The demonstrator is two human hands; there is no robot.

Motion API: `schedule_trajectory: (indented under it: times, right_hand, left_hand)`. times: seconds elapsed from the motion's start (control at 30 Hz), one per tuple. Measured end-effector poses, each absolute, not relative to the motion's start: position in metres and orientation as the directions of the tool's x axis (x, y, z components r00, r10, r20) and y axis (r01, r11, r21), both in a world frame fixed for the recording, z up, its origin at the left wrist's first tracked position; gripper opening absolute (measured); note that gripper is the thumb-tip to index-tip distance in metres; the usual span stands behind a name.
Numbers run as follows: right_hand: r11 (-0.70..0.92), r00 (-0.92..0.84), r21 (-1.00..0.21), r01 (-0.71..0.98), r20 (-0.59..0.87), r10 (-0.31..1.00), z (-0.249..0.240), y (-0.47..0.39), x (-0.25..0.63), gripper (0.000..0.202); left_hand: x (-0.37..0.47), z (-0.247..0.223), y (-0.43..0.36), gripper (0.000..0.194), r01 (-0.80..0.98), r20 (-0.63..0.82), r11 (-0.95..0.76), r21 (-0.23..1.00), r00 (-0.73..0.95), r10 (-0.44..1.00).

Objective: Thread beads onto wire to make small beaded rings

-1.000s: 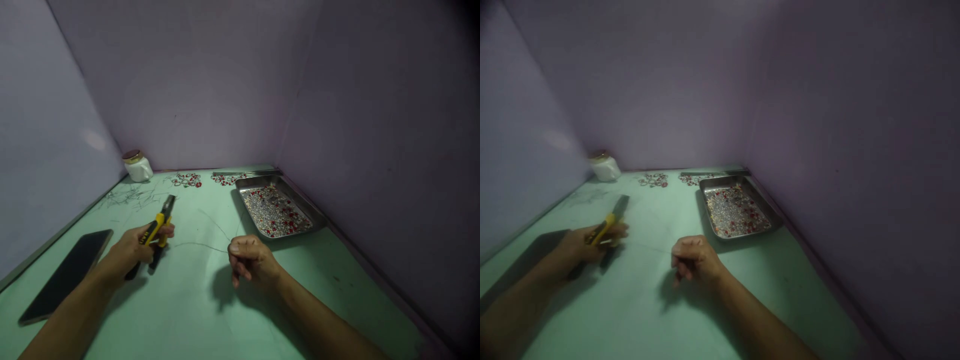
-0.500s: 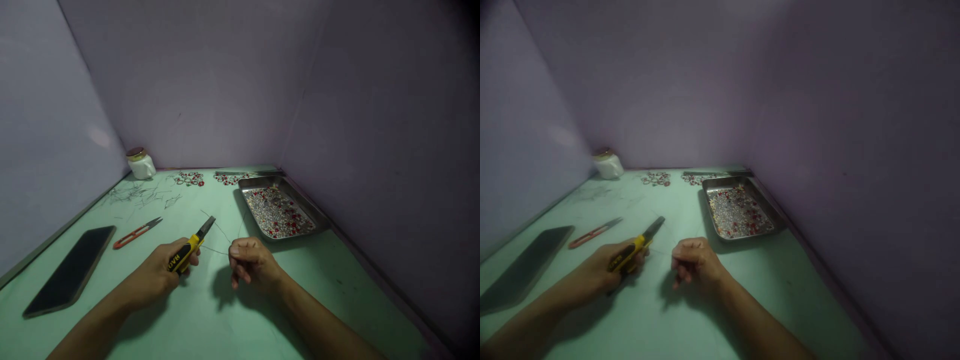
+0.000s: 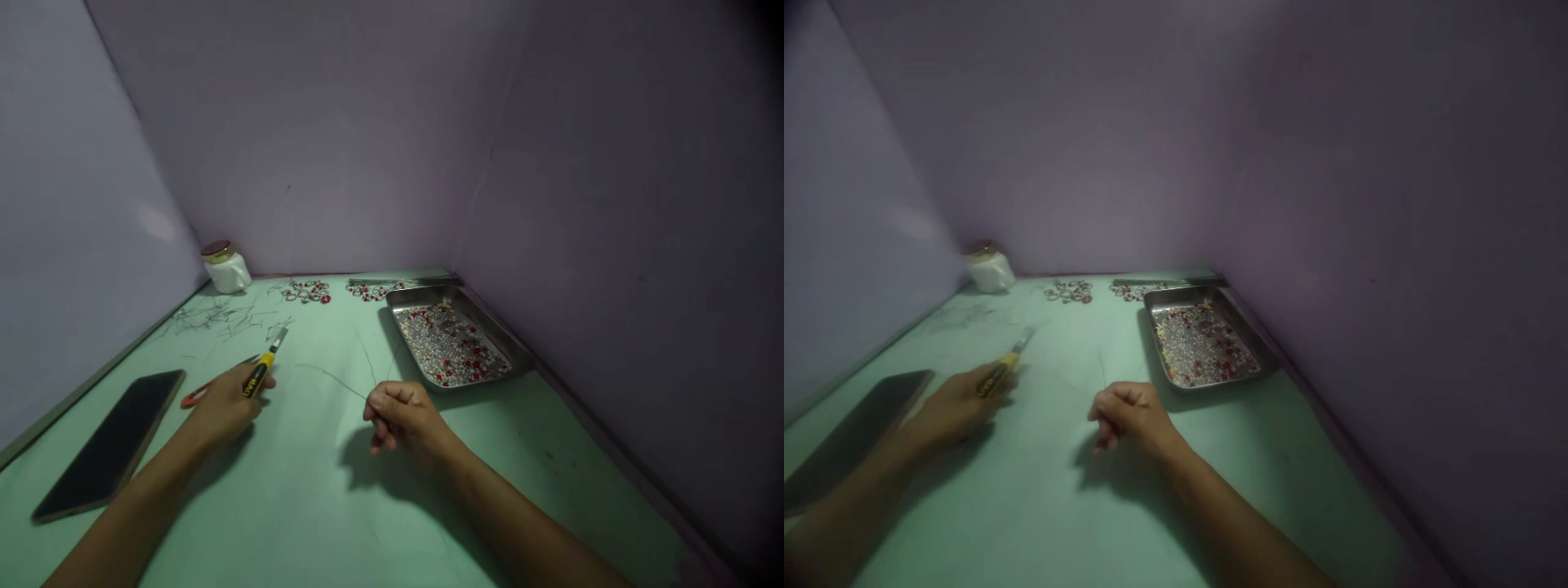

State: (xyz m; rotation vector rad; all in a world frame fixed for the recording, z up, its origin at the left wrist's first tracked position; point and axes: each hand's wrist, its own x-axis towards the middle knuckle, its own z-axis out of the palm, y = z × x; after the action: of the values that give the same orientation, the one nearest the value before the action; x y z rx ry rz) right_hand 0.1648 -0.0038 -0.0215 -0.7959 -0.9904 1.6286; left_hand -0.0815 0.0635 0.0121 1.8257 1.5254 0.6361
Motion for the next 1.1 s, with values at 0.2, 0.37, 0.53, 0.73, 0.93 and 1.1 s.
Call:
schedule_trajectory:
  times: [0.2, 0.37, 0.53, 0.73, 0.93, 1.1]
  right_hand:
    - [-0.166, -0.298, -0.893, -0.417, -0.038, 0.954, -0.025, -0.003, 0.166, 0.027]
    - [-0.226, -0.362, -0.887, -0.403, -0.073, 0.929, -0.025, -0.005, 0.166, 0.023]
    - [-0.116, -0.242, -0.959, -0.258, -0.052, 0.969, -0.017, -0.006, 0.166, 0.021]
    - [0.023, -0.184, -0.989, -0.144, 0.049, 0.982, -0.01, -0.003, 0.175, 0.026]
    - [0.382, 0.093, -0.799, 0.465, 0.473, 0.876, -0.008, 0.0, 0.187, 0.036]
    - [0.403, -0.049, -0.516, 0.756, 0.57, 0.82, -0.015, -0.002, 0.184, 0.031]
  left_hand:
    - [-0.054, 0.032, 0.029, 0.031, 0.532, -0.105, -0.367, 0.763, 0.663, 0.742]
    - [-0.042, 0.039, 0.015, 0.037, 0.446, -0.122, -0.411, 0.795, 0.781, 0.612]
    - [-0.043, 0.034, 0.012, 0.039, 0.459, -0.128, -0.415, 0.786, 0.777, 0.616]
    - [-0.051, 0.03, 0.021, 0.04, 0.492, -0.12, -0.384, 0.781, 0.721, 0.682]
    - [-0.066, 0.024, 0.039, 0.042, 0.729, -0.167, -0.034, 0.683, 0.202, 0.965]
    - [-0.059, 0.024, 0.026, 0.051, 0.588, -0.05, -0.284, 0.758, 0.486, 0.872]
